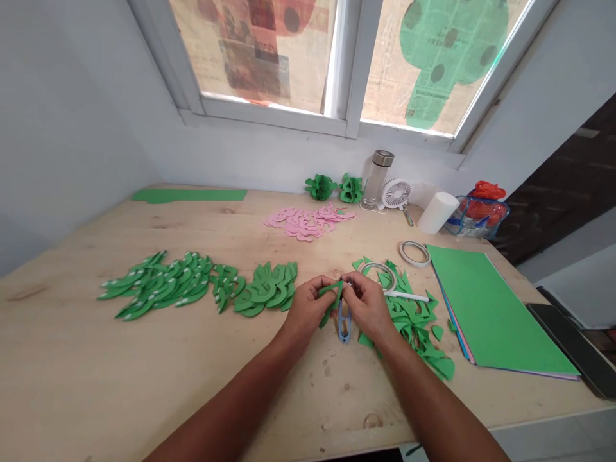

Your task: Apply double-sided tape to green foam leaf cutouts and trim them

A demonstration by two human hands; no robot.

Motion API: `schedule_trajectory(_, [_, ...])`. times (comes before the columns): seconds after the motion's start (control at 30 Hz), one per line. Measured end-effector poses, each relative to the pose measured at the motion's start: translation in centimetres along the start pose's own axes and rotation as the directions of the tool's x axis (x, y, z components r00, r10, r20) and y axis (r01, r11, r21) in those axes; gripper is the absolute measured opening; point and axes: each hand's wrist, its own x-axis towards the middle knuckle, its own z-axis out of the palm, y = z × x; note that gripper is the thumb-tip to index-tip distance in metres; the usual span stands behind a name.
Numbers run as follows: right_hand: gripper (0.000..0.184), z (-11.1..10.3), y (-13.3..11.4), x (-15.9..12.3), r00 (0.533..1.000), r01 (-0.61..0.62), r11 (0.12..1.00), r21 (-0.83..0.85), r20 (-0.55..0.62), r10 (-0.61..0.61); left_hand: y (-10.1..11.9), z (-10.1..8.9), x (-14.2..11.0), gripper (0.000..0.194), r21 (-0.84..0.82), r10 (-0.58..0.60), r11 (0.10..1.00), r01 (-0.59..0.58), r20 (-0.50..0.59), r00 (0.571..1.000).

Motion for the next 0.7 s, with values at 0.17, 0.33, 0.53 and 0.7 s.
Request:
schedule_trajectory(0.17, [0.015,-0.03,-0.02,-0.04,1.000,-0.005,1.000,0.004,0.003,0.005,-0.25,-0.16,0.13,0.014,0.016,0.013,1.000,-0.013,0.004,1.000])
schedule_trajectory(0.33, [0.015,-0.07,0.01,0.01,1.000,-0.002,1.000,0.004,0.003,0.002,-0.47,-0.28,0.31,0.013,0.006,0.020,1.000,-0.020,0.005,1.000])
schedule_trajectory(0.53, [0.016,-0.12,-0.06,0.02,1.000,-0.007,1.000,-0.002,0.002,0.007,-0.69,-0.38,0.49,0.016,0.003,0.020,1.000,-0.020,0.006,1.000])
schedule_trajectory(0.7, [0.016,-0.09,0.03,0.00,1.000,-0.003,1.000,0.002,-0.001,0.003,-0.58,-0.37,0.44,0.017,0.015,0.012,1.000,-0.013,0.016,1.000])
